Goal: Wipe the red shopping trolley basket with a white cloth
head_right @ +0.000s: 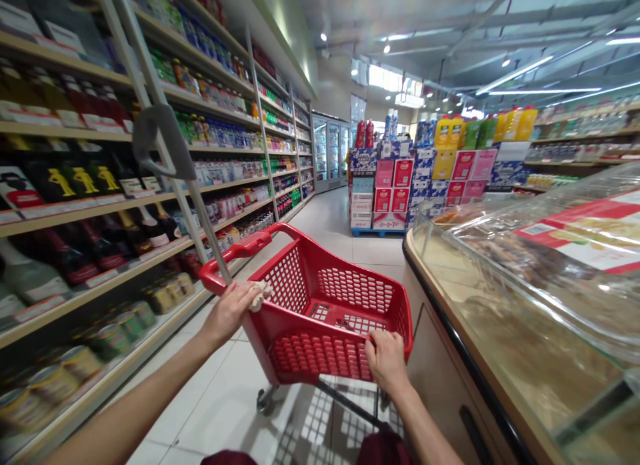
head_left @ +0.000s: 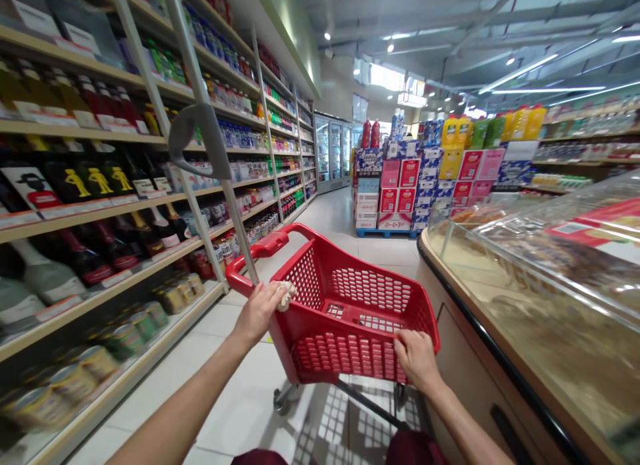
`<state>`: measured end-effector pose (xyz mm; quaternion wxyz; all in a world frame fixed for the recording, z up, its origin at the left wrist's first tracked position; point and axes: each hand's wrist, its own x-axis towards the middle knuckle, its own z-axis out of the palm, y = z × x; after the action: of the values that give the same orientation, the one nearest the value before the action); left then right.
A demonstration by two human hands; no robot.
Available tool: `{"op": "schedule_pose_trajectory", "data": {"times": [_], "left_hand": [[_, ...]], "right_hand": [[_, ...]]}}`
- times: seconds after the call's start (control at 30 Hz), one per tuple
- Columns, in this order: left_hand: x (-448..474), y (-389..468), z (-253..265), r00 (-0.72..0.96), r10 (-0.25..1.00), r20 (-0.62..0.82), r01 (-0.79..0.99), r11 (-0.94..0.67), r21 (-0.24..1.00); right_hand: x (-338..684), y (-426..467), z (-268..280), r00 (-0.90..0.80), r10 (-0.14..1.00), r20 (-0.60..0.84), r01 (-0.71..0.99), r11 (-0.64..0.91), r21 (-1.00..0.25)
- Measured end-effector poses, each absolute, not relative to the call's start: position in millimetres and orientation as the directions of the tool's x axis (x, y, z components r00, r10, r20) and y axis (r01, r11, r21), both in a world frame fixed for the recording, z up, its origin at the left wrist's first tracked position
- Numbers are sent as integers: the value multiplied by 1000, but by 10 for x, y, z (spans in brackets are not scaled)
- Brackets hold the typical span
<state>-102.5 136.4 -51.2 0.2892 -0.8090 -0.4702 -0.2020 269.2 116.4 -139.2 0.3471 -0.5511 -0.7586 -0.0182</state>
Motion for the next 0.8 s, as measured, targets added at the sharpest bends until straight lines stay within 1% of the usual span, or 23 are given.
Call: {"op": "schedule_pose_trajectory", "data": {"times": [0.07,0.17,0.23,0.3,0.37,0.43,0.6,0.67,0.73,0.8], "left_hand": [[-859,1340,-605,466,628,623,883,-379,-278],[-699,1331,-615,543,627,559,837,-453,-306],[-753,1336,-532,563,622,544,825,-464,-324],[-890,1336,-442,513,620,594,858,-395,-329],[-981,1319,-418,425,617,662,905,-294,-308],[-922,1286,-490,388,614,688,922,-259,-289],[-504,1255,-711,545,601,585,838,-418,-351],[-547,1276,-658,517,612,598,856,-374,-357],[-697,1294,-572,418,628,656,907,-258,-332],[-798,1290,-533,356,624,696,933,-192,-305]], "right_hand": [[2686,1171,-1390,-147,826,545,850,388,-358],[2705,1177,-1400,-167,826,538,846,400,-352],[2726,1176,-1406,-181,826,533,845,408,-346],[2735,1171,-1406,-188,825,533,844,413,-342],[2725,1164,-1398,-176,824,538,851,402,-338],[2699,1154,-1383,-159,823,546,860,387,-332],[2673,1123,-1352,-173,819,548,861,396,-320],[2691,1113,-1353,-192,814,548,850,417,-322],[2707,1106,-1357,-203,812,548,837,435,-333],[2713,1105,-1359,-190,812,553,832,432,-348]]}}
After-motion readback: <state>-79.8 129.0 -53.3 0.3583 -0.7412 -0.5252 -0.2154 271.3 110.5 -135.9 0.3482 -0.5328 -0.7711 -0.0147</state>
